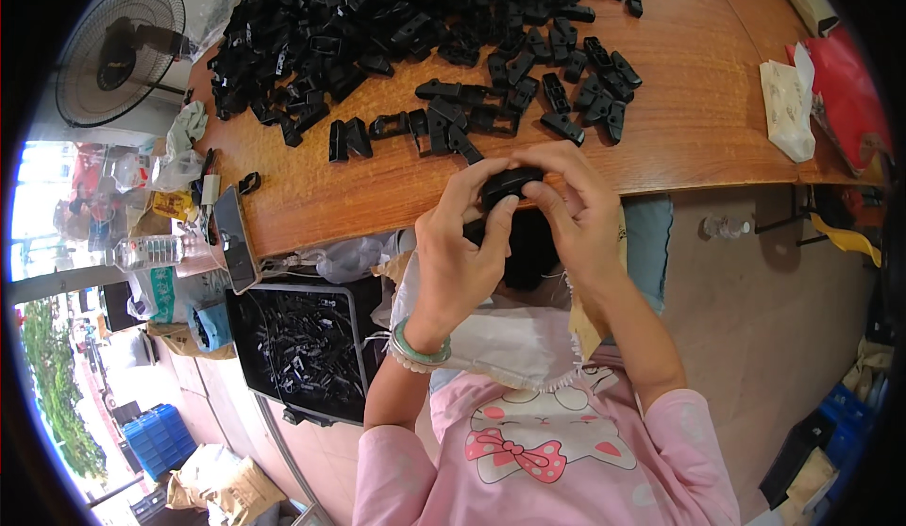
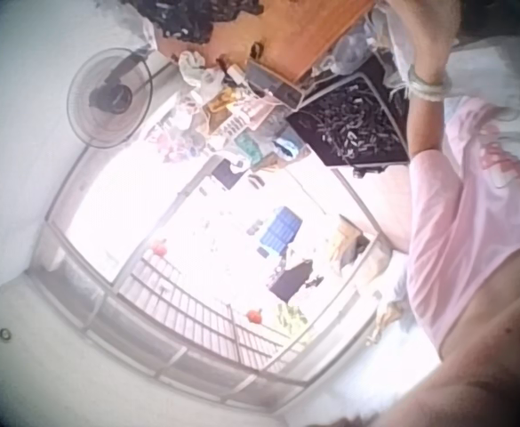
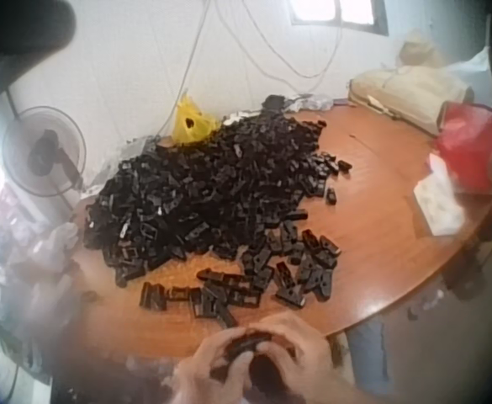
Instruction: The person assembles plastic components together by hand and drops them into a bag, occasionally gathering more plastic parts across the table.
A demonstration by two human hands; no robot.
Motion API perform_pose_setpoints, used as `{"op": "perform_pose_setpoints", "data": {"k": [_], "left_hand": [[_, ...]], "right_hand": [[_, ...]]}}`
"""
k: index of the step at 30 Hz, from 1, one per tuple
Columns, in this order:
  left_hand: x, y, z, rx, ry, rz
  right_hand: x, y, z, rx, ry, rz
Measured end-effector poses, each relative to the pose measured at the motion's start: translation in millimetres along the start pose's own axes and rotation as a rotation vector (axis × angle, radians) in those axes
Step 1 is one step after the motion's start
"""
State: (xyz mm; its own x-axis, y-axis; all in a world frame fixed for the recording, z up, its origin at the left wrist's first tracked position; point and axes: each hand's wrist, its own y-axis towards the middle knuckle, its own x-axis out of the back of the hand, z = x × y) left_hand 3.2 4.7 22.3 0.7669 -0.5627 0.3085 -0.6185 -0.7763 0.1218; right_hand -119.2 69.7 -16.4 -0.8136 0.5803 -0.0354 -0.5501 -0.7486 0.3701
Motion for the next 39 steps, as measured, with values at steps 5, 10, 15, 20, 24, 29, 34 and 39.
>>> {"op": "perform_pose_setpoints", "data": {"k": [5,10,15,20,24,29,34,39], "left_hand": [[12.2,-7.3,23.5,-0.030,0.032,0.209],[10.3,26.0,31.8,0.020,0.371,-0.184],[6.4,46.6,43.6,0.029,0.647,-0.250],[13.0,44.5,50.4,0.189,0.177,-0.161],[12.2,27.4,48.6,0.281,-0.148,-0.186],[-2.4,10.0,24.8,0.251,-0.701,-0.098],[3.5,4.6,23.6,0.220,-0.588,0.058],[5.6,4.1,18.7,0.191,-0.519,0.077]], "right_hand": [[43.0,1.0,0.7,-0.036,-0.110,0.432],[33.7,23.1,-10.2,0.137,-0.688,-0.058],[25.8,29.4,-16.4,0.276,-1.131,-0.043],[23.8,21.8,-21.3,0.260,-1.164,-0.011],[12.0,11.4,-13.8,0.061,-0.407,-0.134],[-5.0,-3.4,8.9,-0.486,0.330,-0.080],[-6.7,-8.3,-2.1,-0.234,0.139,-0.096],[-7.5,-9.8,-4.0,-0.146,0.072,-0.103]]}}
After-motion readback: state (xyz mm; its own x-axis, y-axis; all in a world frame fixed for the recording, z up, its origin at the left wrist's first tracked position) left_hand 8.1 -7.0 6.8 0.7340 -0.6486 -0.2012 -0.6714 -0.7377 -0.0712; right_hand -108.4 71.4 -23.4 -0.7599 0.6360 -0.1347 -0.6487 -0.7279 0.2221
